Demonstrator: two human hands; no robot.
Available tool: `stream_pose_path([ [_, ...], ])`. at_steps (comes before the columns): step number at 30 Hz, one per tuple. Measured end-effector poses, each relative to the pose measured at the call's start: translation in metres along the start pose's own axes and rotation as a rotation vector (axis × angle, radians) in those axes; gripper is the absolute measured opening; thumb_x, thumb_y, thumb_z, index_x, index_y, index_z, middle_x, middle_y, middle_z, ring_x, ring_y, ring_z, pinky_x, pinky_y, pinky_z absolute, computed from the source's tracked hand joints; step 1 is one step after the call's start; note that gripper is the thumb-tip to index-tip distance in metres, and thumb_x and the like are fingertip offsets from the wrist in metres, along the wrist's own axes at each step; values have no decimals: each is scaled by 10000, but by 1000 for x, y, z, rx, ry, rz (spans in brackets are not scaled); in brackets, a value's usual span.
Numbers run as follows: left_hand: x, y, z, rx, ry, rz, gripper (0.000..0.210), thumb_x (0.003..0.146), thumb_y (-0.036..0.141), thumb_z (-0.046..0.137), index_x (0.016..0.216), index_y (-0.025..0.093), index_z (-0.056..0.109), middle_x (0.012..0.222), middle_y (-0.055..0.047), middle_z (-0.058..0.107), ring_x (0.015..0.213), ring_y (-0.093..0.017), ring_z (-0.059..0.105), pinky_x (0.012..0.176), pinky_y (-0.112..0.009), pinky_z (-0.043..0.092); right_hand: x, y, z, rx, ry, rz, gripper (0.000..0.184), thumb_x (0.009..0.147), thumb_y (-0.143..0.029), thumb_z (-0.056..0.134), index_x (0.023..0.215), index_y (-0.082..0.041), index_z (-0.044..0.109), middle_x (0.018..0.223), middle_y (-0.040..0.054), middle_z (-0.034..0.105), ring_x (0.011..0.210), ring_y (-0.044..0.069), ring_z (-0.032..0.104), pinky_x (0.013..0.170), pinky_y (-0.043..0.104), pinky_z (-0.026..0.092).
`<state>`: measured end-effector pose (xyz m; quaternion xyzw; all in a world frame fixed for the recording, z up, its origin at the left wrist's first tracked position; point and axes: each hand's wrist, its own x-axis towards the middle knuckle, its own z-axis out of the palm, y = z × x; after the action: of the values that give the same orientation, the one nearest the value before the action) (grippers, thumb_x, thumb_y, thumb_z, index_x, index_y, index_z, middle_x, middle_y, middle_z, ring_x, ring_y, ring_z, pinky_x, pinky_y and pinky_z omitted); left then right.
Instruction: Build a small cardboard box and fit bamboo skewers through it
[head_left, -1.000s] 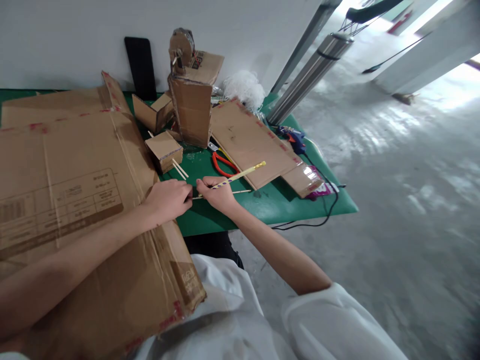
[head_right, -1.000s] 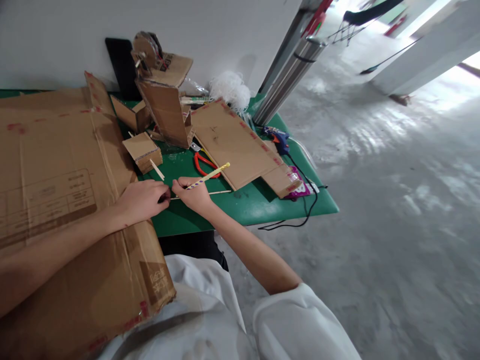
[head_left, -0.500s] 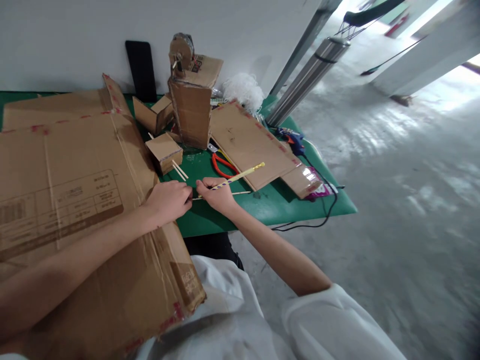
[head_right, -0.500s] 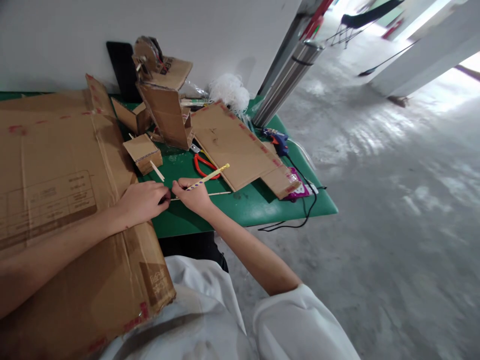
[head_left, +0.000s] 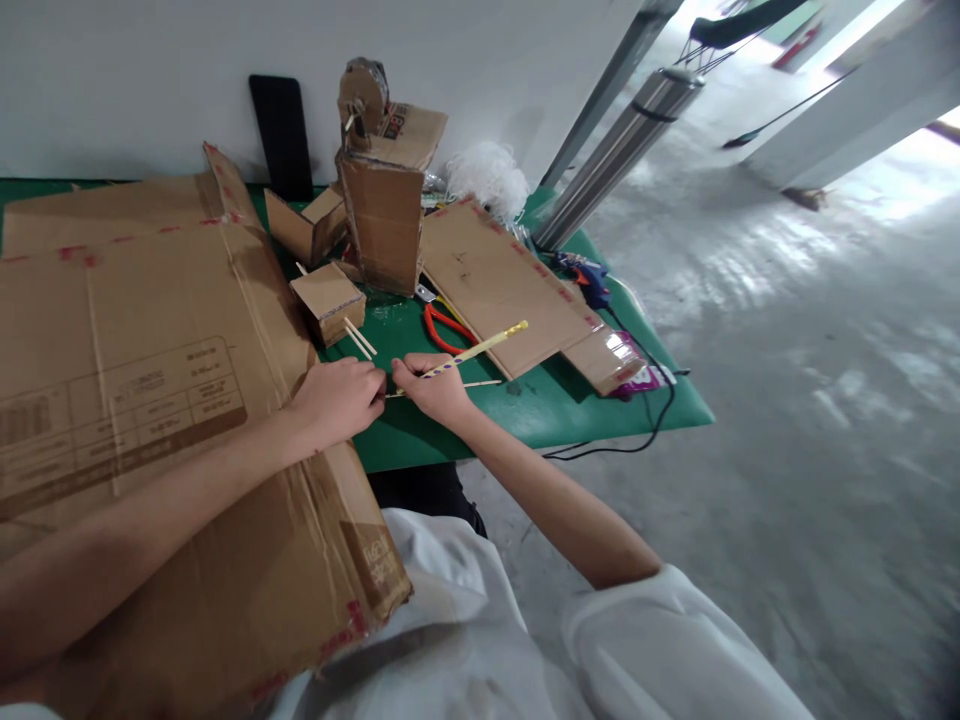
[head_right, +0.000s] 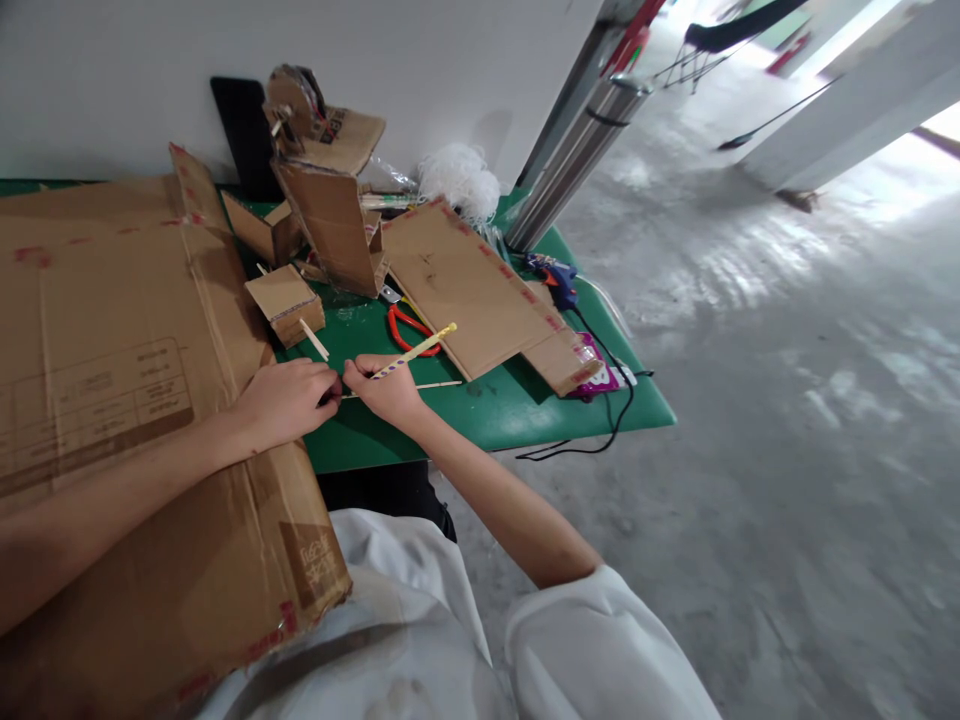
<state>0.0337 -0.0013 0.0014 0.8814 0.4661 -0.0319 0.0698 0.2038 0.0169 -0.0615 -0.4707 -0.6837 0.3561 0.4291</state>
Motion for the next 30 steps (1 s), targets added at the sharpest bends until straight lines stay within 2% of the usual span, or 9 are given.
stream_pose_path([
  [7,0,0,-2,28,-18,8,175,930,244,516,941,184,680,989,-88,734,976,-283,693,707,-353,529,0,1,1,4,-1,-9,489,879,-389,549,518,-229,260,480,-57,315,496,86,304,517,285,241],
  [14,0,0,1,39,26,20,129,915,258,558,920,187,665,978,-78,725,1018,-282,651,670,-345,520,0,0,0,9,0,-9,498,880,-412,543,519,-225,254,478,-59,302,495,79,298,510,275,241],
  [20,0,-2,1,43,21,38,124,917,249,557,897,203,670,963,-54,732,1003,-261,642,645,-329,494,-3,0,-1,-2,66,-27,490,893,-391,542,530,-225,258,495,-57,292,504,84,299,518,287,229],
  [30,0,0,2,43,39,20,117,911,258,567,908,195,665,948,-62,726,985,-259,648,633,-323,486,0,2,2,4,43,-33,497,884,-391,540,520,-228,245,478,-60,298,489,78,293,509,279,239],
])
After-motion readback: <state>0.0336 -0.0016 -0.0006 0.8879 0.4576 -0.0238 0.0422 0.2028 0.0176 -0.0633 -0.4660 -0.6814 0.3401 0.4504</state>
